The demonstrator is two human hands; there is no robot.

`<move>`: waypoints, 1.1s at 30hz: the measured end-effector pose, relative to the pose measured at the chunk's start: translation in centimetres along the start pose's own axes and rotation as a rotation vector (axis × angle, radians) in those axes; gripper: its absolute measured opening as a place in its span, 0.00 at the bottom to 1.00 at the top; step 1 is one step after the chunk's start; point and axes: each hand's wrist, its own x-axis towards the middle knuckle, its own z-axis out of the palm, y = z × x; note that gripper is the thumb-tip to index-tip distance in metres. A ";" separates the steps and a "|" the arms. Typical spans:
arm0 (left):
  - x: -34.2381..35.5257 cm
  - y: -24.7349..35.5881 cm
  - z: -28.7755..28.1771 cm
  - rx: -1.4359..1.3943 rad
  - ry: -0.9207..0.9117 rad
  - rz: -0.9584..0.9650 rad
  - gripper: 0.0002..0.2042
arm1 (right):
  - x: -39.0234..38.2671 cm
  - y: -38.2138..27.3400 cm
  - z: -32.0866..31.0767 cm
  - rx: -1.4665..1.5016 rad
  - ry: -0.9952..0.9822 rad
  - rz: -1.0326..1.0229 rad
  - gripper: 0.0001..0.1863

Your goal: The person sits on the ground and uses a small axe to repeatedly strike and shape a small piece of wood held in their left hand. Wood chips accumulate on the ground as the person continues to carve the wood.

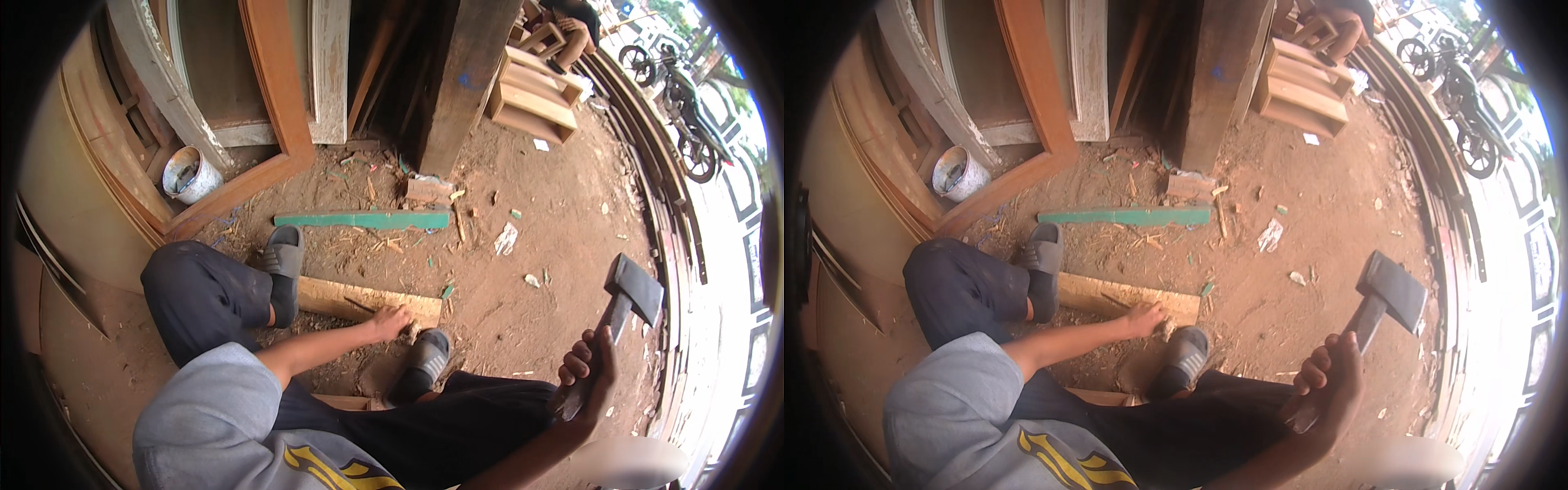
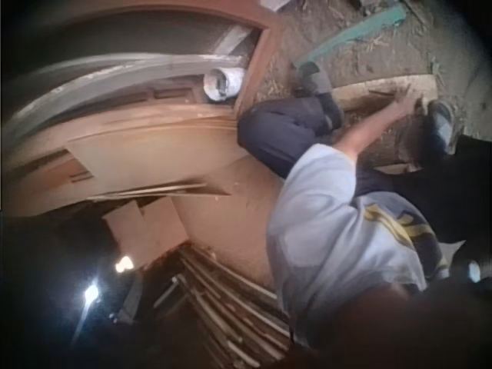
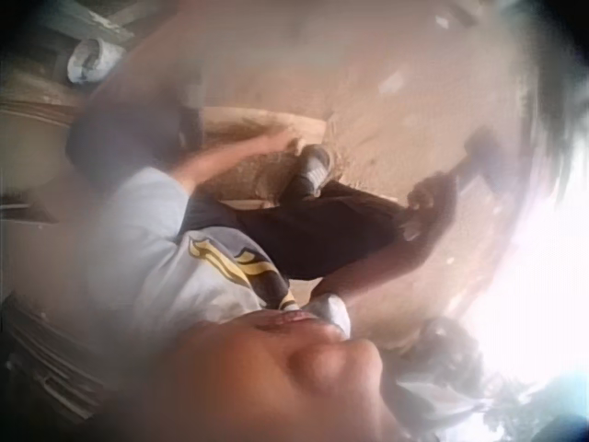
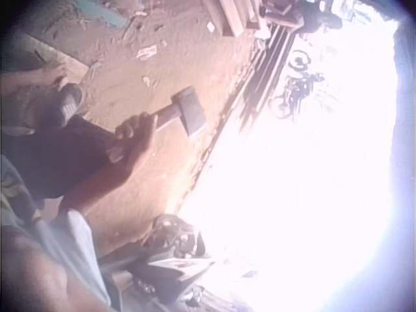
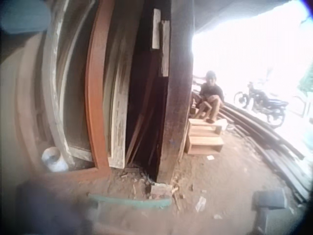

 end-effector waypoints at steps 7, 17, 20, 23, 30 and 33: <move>-1.2 0.0 0.0 0.160 0.017 0.090 0.16 | 0.3 0.5 0.2 0.058 -0.094 0.013 0.15; -0.2 -0.3 -0.3 0.165 -0.053 0.105 0.12 | -1.1 0.3 0.4 0.139 -0.122 0.014 0.14; 0.1 -0.4 -0.2 0.143 -0.069 0.045 0.12 | -1.0 0.6 0.4 0.173 -0.133 0.023 0.13; 0.1 -0.3 0.0 0.110 -0.010 -0.068 0.14 | -0.4 0.5 -0.1 0.154 -0.180 0.029 0.14; -0.2 -1.1 -0.2 0.096 0.096 -0.110 0.17 | 0.4 0.6 -0.2 0.180 -0.181 0.034 0.14; 0.0 -0.6 -2.2 0.047 0.016 -0.128 0.17 | 0.5 0.5 -0.1 0.178 -0.160 0.030 0.14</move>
